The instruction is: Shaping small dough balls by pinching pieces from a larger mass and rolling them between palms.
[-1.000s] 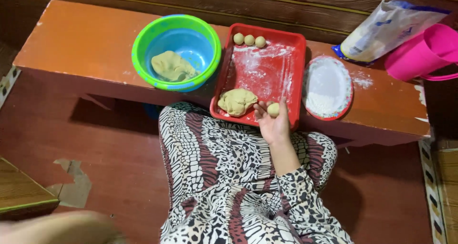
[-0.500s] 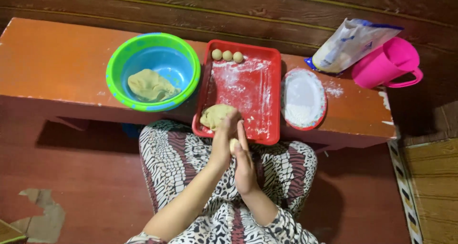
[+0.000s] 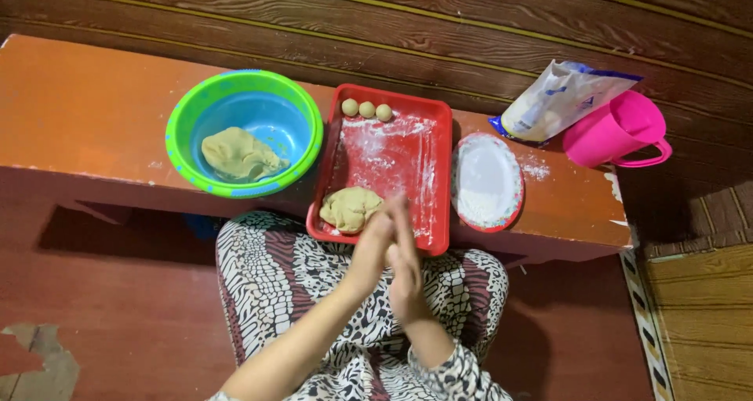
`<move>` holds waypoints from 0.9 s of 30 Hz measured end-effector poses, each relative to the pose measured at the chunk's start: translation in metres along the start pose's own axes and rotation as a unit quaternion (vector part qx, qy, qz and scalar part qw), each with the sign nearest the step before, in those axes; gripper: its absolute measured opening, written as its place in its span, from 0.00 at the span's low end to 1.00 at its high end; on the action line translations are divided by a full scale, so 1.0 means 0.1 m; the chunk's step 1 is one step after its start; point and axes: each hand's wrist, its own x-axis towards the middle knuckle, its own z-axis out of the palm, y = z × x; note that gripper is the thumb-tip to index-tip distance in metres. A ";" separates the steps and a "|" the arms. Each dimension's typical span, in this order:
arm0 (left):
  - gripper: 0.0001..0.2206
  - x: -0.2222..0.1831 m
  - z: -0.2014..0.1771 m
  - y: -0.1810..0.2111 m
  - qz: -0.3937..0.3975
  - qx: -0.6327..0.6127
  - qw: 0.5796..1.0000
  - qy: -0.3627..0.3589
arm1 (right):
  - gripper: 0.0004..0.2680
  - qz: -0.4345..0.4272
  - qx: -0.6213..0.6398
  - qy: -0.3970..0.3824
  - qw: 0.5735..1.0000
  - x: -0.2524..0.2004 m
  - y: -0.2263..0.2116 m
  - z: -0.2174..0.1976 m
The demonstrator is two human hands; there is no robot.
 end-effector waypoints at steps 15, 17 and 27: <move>0.19 -0.16 0.92 0.44 -0.167 0.004 0.980 0.106 | 0.24 -0.013 -0.214 0.098 0.972 0.24 0.14 -0.70; 0.20 -0.20 1.00 0.44 -0.131 -0.032 0.987 0.082 | 0.24 -0.032 -0.258 0.112 0.959 0.25 0.17 -0.77; 0.09 0.11 0.22 0.05 -0.170 -0.014 0.965 0.200 | 0.25 0.066 -0.361 -0.088 0.926 -0.01 -0.45 -1.00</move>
